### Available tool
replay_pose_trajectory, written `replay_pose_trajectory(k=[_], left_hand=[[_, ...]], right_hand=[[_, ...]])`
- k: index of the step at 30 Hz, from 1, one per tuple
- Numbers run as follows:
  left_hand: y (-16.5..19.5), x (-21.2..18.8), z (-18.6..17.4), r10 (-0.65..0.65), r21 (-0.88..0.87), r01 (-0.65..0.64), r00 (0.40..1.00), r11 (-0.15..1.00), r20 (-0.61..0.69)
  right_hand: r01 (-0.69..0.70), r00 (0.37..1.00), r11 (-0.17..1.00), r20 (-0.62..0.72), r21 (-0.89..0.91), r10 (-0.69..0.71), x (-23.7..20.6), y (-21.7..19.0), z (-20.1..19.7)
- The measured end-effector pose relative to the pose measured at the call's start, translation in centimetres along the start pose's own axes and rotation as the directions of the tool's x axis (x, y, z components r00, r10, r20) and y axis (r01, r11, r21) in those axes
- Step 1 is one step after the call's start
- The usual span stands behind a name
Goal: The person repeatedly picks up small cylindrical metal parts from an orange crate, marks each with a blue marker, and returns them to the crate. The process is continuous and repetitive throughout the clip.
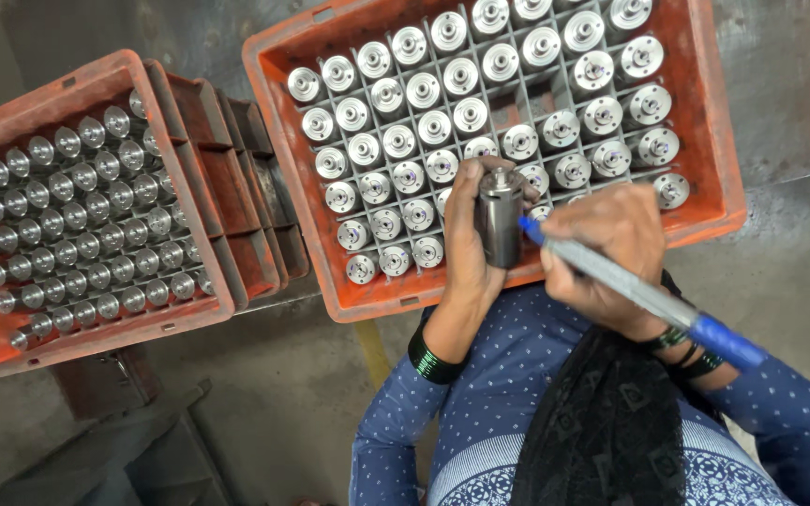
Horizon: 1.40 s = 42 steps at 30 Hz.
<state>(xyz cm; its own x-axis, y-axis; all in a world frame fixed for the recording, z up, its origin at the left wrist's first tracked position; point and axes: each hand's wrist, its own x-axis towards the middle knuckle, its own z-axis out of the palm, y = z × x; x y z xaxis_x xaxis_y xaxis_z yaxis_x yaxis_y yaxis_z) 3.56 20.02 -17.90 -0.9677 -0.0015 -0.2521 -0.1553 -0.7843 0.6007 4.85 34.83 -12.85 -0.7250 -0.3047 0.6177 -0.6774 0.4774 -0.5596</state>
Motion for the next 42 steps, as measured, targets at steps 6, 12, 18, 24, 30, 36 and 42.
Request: replay_pose_trajectory(k=[6,12,18,24,30,36,42], left_hand=[[0.0,0.0,-0.3,-0.003,0.057,0.005,0.999,0.998,-0.042],[-0.4,0.2,-0.4,0.018,0.113,-0.012,0.998,0.994,-0.056],[0.9,1.1,0.9,-0.051,0.108,0.064,0.991,0.992,-0.123],[6.2,4.1,3.3,0.321,0.752,-0.523,0.849,0.402,0.419],[9.7,7.5,3.4,-0.081,0.739,-0.662,0.749,-0.124,0.658],[6.2,10.5,4.4,-0.182,0.572,-0.774,0.624,-0.271,0.76],[1.3,14.2,5.2,-0.248,0.364,-0.837,0.485,-0.408,0.839]], right_hand=[[-0.002,0.999,0.999,0.049,0.047,-0.001,-0.5,0.0,0.1],[-0.019,0.999,0.999,0.026,0.034,0.018,-0.4,0.4,0.0],[-0.041,0.999,0.994,0.026,0.101,0.039,-0.7,1.0,-0.1],[-0.186,0.977,0.977,-0.082,0.105,0.195,-1.1,4.3,-2.2],[-0.328,0.922,0.904,-0.114,0.275,0.369,-2.8,5.5,-2.0],[-0.329,0.877,0.817,-0.169,0.473,0.451,-4.5,6.2,-1.4],[-0.287,0.826,0.776,-0.265,0.562,0.498,-5.1,6.6,-0.9]])
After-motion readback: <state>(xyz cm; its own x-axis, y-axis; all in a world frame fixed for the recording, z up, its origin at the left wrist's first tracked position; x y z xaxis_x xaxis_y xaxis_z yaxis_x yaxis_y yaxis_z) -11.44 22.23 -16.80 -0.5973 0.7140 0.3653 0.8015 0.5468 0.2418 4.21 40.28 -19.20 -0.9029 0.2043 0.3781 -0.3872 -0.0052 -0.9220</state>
